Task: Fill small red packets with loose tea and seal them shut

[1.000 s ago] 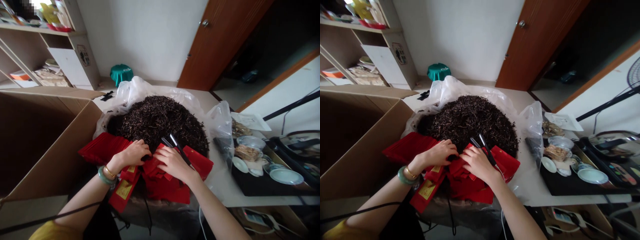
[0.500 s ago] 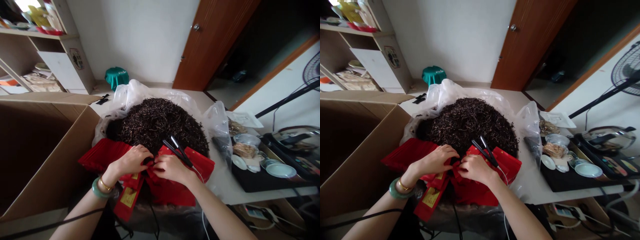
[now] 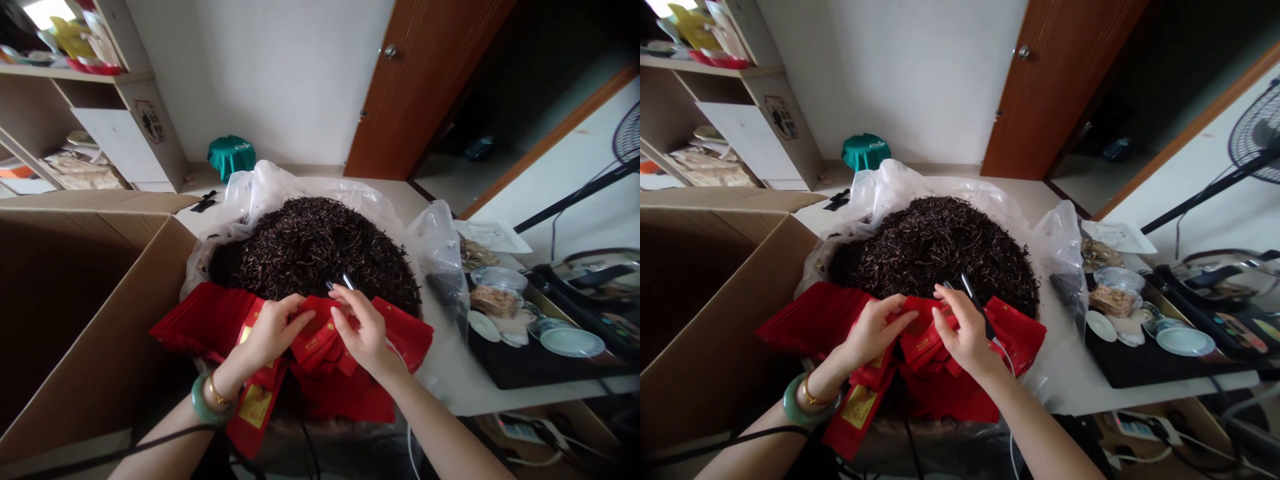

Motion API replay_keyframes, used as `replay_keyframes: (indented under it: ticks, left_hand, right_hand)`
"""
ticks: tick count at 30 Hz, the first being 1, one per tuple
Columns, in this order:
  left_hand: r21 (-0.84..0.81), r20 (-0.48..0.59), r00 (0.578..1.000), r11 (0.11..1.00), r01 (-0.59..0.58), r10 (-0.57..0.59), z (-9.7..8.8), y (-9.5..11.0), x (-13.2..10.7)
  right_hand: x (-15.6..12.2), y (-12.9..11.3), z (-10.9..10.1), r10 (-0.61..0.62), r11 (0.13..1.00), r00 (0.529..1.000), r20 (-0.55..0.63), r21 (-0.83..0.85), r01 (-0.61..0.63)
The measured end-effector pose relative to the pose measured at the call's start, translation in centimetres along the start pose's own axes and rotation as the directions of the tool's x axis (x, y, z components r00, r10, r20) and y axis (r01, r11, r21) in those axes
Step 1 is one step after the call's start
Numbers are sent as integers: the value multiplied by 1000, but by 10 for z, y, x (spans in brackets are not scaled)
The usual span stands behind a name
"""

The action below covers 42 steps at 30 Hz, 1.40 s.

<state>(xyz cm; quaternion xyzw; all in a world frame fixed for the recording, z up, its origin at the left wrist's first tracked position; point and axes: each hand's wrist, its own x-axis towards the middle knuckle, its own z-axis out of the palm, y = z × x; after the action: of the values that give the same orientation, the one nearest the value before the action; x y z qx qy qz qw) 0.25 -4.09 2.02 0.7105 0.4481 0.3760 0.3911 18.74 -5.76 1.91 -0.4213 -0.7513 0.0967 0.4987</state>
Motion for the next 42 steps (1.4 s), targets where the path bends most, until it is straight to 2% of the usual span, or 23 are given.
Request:
replay_keyframes:
  ticks: [3,6,9,11,16,23,26,30,32,34,36,38,40,42]
  left_hand:
    - [50,-52,998,998,-24,27,3,3,-1]
    - [-73,-74,997,997,31,-36,7,2,-1]
    - [-215,-21,991,969,123,-131,12,1,-1]
    - [-231,-10,988,962,147,-153,13,2,-1]
    - [-53,-83,990,993,109,-113,13,5,-3]
    - [-137,-62,987,981,137,-147,17,3,-2]
    - [0,-73,995,998,69,-69,17,1,-5]
    - [179,-16,999,983,-39,43,13,-3,-5]
    - [219,24,998,973,-66,62,7,-4,-2]
    - [242,54,997,967,-75,64,-1,-5,3]
    - [228,66,995,970,-85,72,-9,-5,6]
    - [207,72,993,973,-103,90,-14,-5,8]
    - [206,127,987,971,-121,96,-15,-5,7]
    - [242,176,976,955,-170,129,-14,-6,5]
  right_hand:
    - [0,1,2,-159,973,986,40,-163,164]
    - [-1,3,3,-271,911,960,62,-304,277]
    - [-2,6,4,-331,863,940,81,-376,337]
    - [-2,6,4,-318,875,944,90,-357,328]
    - [-1,3,3,-222,925,974,50,-306,227]
    - [-2,1,-1,-291,890,956,44,-353,288]
    - [-1,-6,-3,-255,885,965,52,-390,255]
    - [2,-8,-5,-214,932,964,158,-262,249]
    - [4,-4,-7,-157,966,980,126,-186,178]
    - [6,1,-10,-31,991,997,75,-131,41]
    - [7,3,-14,109,993,989,104,-65,-102]
    - [8,3,-15,213,974,950,230,27,-225]
    - [9,0,-16,271,931,886,377,132,-341]
    - [11,-2,-14,312,875,832,458,202,-440]
